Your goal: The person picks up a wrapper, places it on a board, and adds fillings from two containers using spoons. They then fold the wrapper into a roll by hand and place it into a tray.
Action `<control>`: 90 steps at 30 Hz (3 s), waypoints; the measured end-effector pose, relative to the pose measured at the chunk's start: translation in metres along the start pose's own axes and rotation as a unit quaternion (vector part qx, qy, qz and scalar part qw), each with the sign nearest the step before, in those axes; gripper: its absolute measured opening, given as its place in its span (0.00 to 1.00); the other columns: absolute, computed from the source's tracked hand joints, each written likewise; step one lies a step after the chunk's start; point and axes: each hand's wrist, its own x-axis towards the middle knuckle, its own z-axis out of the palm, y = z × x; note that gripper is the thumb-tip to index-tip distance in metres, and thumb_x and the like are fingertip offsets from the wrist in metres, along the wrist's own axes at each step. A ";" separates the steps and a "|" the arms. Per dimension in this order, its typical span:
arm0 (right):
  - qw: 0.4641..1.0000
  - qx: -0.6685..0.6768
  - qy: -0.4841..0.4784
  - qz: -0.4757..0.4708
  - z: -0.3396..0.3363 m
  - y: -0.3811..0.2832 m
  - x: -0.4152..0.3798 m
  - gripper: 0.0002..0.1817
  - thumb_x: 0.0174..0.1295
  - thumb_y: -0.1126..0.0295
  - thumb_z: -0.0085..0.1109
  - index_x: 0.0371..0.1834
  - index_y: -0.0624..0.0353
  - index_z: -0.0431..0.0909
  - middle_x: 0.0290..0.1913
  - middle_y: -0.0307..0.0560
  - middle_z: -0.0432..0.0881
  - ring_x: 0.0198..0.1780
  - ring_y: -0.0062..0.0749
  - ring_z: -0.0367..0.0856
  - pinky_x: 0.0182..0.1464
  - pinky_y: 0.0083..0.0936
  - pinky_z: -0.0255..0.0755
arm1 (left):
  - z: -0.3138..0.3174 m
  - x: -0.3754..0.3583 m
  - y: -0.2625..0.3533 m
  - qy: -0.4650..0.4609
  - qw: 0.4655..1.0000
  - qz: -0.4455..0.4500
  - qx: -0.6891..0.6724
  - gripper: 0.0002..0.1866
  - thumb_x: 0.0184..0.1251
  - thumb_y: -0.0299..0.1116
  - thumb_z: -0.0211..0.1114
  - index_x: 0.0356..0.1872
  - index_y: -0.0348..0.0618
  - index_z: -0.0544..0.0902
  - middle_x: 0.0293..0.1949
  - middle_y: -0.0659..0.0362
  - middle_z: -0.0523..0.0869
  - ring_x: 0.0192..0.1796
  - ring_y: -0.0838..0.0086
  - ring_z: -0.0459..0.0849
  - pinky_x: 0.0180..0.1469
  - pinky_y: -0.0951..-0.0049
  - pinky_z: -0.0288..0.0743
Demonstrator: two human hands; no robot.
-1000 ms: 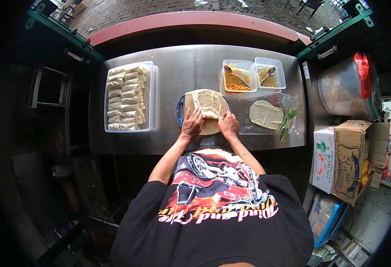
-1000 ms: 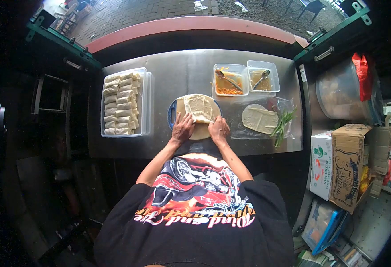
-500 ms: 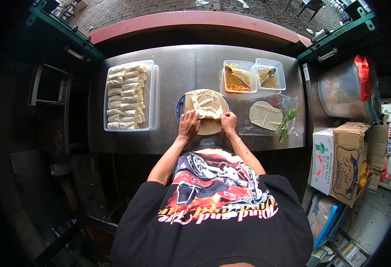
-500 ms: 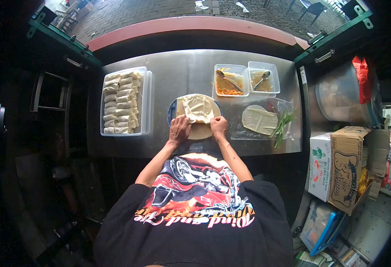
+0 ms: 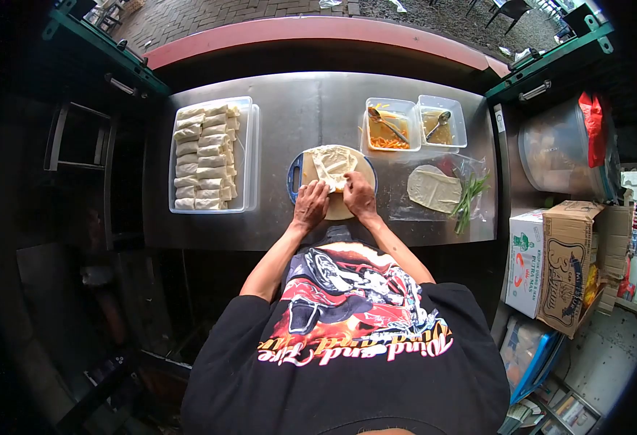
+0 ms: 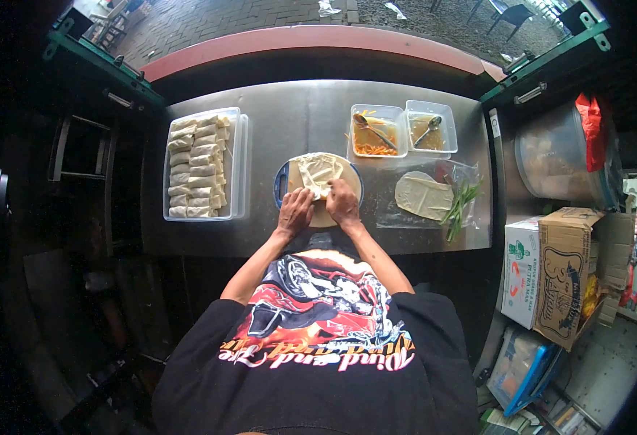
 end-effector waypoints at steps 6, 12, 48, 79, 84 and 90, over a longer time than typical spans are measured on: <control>0.978 -0.118 -0.125 -0.114 0.000 -0.009 0.001 0.16 0.56 0.74 0.58 0.49 0.59 0.80 0.41 0.53 0.83 0.46 0.46 0.80 0.50 0.39 0.73 | 0.005 0.005 -0.004 0.031 0.999 0.011 -0.009 0.13 0.62 0.32 0.59 0.47 0.44 0.79 0.49 0.58 0.81 0.56 0.66 0.77 0.57 0.62 0.65; 0.985 -0.052 -0.131 -0.101 -0.003 0.001 -0.007 0.20 0.53 0.75 0.57 0.52 0.61 0.77 0.45 0.55 0.82 0.48 0.47 0.80 0.53 0.40 0.72 | -0.001 0.011 -0.005 0.037 0.999 0.015 -0.012 0.11 0.60 0.31 0.58 0.44 0.45 0.79 0.42 0.59 0.81 0.51 0.68 0.78 0.56 0.63 0.66; 0.978 -0.087 -0.090 -0.166 -0.012 0.019 0.032 0.13 0.52 0.74 0.58 0.42 0.58 0.81 0.45 0.49 0.81 0.49 0.43 0.79 0.52 0.38 0.71 | 0.004 0.039 -0.042 0.013 0.998 0.010 -0.061 0.19 0.56 0.36 0.66 0.50 0.47 0.80 0.49 0.61 0.81 0.53 0.69 0.78 0.52 0.65 0.68; 0.988 -0.081 -0.091 -0.093 -0.003 0.027 0.061 0.14 0.55 0.72 0.62 0.46 0.58 0.81 0.47 0.49 0.80 0.51 0.45 0.79 0.52 0.39 0.72 | 0.012 0.070 -0.046 0.061 0.993 -0.083 -0.064 0.13 0.62 0.34 0.63 0.48 0.49 0.80 0.49 0.59 0.82 0.57 0.65 0.79 0.71 0.49 0.55; 0.983 -0.101 -0.093 -0.119 -0.008 0.026 0.062 0.16 0.53 0.72 0.63 0.46 0.58 0.81 0.49 0.48 0.80 0.52 0.45 0.78 0.54 0.39 0.71 | 0.010 0.072 -0.048 0.048 0.997 -0.047 -0.040 0.14 0.59 0.33 0.64 0.47 0.49 0.81 0.49 0.59 0.82 0.56 0.65 0.78 0.68 0.51 0.59; 0.977 -0.133 -0.095 -0.135 -0.003 0.033 0.066 0.17 0.51 0.71 0.62 0.46 0.57 0.82 0.49 0.48 0.81 0.52 0.44 0.78 0.55 0.39 0.70 | 0.006 0.075 -0.055 0.037 0.998 -0.043 -0.041 0.15 0.53 0.33 0.65 0.44 0.49 0.82 0.47 0.58 0.81 0.55 0.65 0.78 0.64 0.55 0.62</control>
